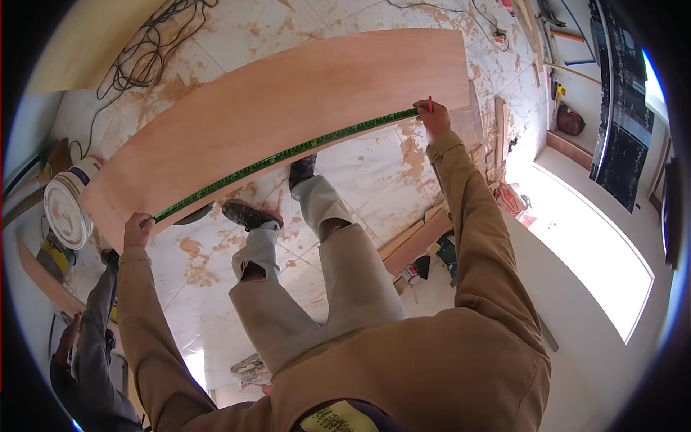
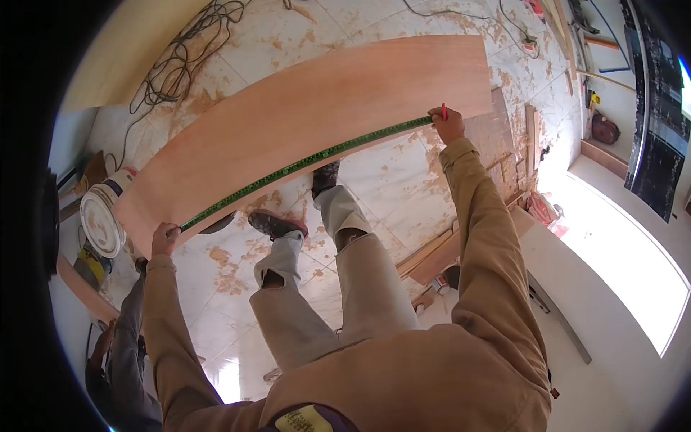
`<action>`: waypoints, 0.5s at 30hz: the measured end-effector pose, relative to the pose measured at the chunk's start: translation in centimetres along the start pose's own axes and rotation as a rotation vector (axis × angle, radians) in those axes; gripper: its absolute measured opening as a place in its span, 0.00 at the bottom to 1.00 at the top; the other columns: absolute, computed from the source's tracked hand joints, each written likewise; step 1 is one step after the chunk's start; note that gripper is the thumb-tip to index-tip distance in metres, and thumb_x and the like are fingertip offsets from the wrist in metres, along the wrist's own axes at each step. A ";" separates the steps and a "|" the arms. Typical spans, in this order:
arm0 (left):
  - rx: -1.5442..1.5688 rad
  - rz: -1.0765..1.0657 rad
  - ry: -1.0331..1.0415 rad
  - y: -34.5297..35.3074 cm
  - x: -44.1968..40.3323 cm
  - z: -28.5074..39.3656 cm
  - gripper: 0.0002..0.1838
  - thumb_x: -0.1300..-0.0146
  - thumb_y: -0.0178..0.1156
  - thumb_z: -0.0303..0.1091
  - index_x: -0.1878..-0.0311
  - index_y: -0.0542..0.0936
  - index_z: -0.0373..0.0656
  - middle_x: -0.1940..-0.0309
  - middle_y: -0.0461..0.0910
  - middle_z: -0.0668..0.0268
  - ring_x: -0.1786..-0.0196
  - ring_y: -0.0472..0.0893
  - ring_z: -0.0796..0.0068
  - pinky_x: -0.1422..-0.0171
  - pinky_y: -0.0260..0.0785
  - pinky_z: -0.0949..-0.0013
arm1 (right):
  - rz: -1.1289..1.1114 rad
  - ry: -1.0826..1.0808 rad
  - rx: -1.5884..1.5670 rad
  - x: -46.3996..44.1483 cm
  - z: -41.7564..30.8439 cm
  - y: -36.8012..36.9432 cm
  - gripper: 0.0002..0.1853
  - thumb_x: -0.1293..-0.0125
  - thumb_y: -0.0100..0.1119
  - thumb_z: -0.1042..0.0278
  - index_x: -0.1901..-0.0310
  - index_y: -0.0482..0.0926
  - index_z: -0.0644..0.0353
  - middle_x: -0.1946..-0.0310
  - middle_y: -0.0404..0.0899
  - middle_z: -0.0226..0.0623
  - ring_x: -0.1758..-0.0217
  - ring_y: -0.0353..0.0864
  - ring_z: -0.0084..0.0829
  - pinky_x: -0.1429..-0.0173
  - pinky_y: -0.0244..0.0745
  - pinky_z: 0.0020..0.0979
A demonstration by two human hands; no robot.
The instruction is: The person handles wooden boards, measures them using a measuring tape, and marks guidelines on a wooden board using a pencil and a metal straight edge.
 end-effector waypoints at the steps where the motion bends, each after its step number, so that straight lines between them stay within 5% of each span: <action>1: -0.004 -0.015 -0.018 1.0 -0.2 -0.4 0.07 0.42 0.67 0.30 0.63 0.85 0.38 0.66 0.80 0.58 0.63 0.81 0.64 0.54 0.73 0.62 | -0.056 -0.012 0.140 0.0 -0.8 -1.1 0.09 0.33 0.60 0.74 0.55 0.85 0.62 0.66 0.86 0.34 0.66 0.85 0.26 0.65 0.77 0.28; 3: 0.175 -0.023 -0.021 2.4 0.6 -3.9 0.08 0.40 0.67 0.33 0.62 0.85 0.39 0.65 0.81 0.58 0.61 0.83 0.63 0.52 0.75 0.63 | -0.148 -0.119 0.379 -0.3 -0.7 -1.1 0.05 0.33 0.60 0.70 0.62 0.85 0.59 0.66 0.85 0.35 0.64 0.85 0.29 0.60 0.79 0.33; 4: 0.057 -0.075 -0.002 0.9 1.3 -1.6 0.09 0.39 0.66 0.34 0.61 0.85 0.39 0.65 0.82 0.58 0.60 0.84 0.64 0.51 0.75 0.63 | -0.162 -0.480 0.659 -0.4 -0.9 -1.0 0.06 0.33 0.60 0.68 0.63 0.85 0.59 0.66 0.84 0.38 0.62 0.84 0.36 0.55 0.78 0.36; 5: -0.022 -0.011 0.043 0.3 2.1 -2.6 0.10 0.39 0.66 0.36 0.61 0.85 0.39 0.64 0.83 0.56 0.58 0.84 0.62 0.52 0.75 0.63 | -0.213 -0.471 0.650 -0.7 -1.2 -0.3 0.06 0.33 0.60 0.67 0.62 0.85 0.57 0.66 0.83 0.41 0.60 0.83 0.42 0.53 0.77 0.39; 6: 0.020 -0.156 -0.101 -0.6 2.5 -4.2 0.11 0.40 0.67 0.38 0.61 0.86 0.39 0.62 0.84 0.55 0.57 0.85 0.60 0.52 0.75 0.62 | -0.200 -0.574 0.622 -1.1 -1.5 0.8 0.07 0.32 0.60 0.66 0.62 0.85 0.57 0.68 0.82 0.39 0.64 0.82 0.37 0.55 0.77 0.37; 8: -0.067 -0.135 -0.134 -4.4 3.4 -3.2 0.12 0.40 0.68 0.40 0.60 0.87 0.42 0.64 0.84 0.55 0.57 0.84 0.59 0.51 0.75 0.60 | -0.255 -0.341 0.510 -1.2 -2.9 3.8 0.05 0.31 0.58 0.71 0.61 0.84 0.56 0.69 0.79 0.37 0.69 0.79 0.31 0.60 0.75 0.35; 12: -0.158 0.019 -0.066 -10.3 2.7 -9.0 0.13 0.38 0.68 0.40 0.57 0.86 0.40 0.62 0.84 0.57 0.57 0.83 0.60 0.49 0.73 0.63 | -0.244 -0.384 0.582 -1.4 -9.1 11.1 0.06 0.30 0.57 0.71 0.58 0.83 0.57 0.69 0.79 0.36 0.70 0.79 0.29 0.60 0.75 0.33; 15: -0.004 0.003 -0.307 -15.7 0.2 -11.9 0.12 0.37 0.67 0.39 0.57 0.86 0.40 0.63 0.85 0.59 0.59 0.83 0.65 0.49 0.73 0.63 | -0.192 -0.477 0.600 -3.3 -13.7 18.0 0.06 0.30 0.57 0.70 0.56 0.83 0.58 0.69 0.80 0.37 0.68 0.80 0.30 0.58 0.76 0.33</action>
Point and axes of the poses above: each hand's wrist, its own x-axis away from the middle knuckle, its own y-axis out of the palm, z = x × y, the point moved 1 cm from there along -x, towards the middle knuckle
